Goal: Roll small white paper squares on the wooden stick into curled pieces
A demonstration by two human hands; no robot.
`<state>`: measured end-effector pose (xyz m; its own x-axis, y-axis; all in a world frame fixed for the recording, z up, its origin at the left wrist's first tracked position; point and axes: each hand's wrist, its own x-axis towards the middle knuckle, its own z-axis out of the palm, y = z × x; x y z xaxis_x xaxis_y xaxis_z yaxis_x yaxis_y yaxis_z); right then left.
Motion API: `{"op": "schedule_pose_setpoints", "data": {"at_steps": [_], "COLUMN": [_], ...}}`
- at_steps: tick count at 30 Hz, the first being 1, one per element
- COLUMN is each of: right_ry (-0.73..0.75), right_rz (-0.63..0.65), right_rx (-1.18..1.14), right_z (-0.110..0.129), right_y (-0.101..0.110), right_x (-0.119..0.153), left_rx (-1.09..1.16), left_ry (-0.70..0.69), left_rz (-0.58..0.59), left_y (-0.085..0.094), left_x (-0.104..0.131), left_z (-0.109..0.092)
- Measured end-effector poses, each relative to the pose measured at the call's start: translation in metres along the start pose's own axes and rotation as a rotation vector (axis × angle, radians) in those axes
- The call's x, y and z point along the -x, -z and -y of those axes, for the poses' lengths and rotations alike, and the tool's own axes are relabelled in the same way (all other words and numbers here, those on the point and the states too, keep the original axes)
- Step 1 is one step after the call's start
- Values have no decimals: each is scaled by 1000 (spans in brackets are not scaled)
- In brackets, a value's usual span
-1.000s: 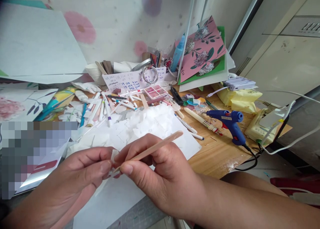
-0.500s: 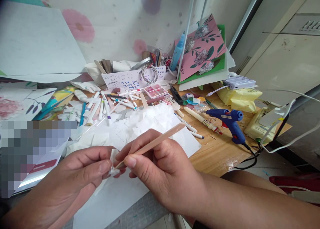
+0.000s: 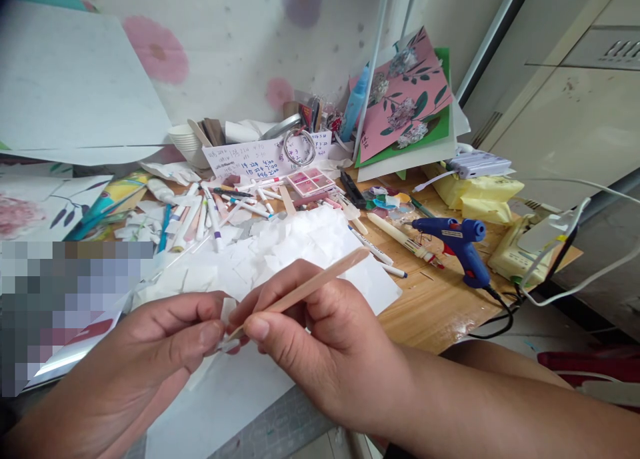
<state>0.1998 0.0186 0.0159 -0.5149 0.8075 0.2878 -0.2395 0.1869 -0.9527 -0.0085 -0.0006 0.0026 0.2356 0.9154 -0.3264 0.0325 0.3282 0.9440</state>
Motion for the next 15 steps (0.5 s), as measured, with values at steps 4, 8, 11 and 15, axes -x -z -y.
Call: {"op": "schedule_pose_setpoints", "data": {"at_steps": [4, 8, 11, 15], "right_ry": [11, 16, 16, 15], "right_rz": [2, -6, -3, -7], "right_rx": [21, 32, 33, 36], "right_z": [1, 0, 0, -1], "right_y": [-1, -1, 0, 1], "right_x": [-1, -2, -2, -3], "left_rx": [-35, -53, -60, -65], "left_ry": [-8, -10, -4, -12], "left_rz": [12, 10, 3, 1], "left_y": [1, 2, 2, 2], "left_x": [-1, -2, -2, -2], "left_z": [3, 4, 4, 2]}}
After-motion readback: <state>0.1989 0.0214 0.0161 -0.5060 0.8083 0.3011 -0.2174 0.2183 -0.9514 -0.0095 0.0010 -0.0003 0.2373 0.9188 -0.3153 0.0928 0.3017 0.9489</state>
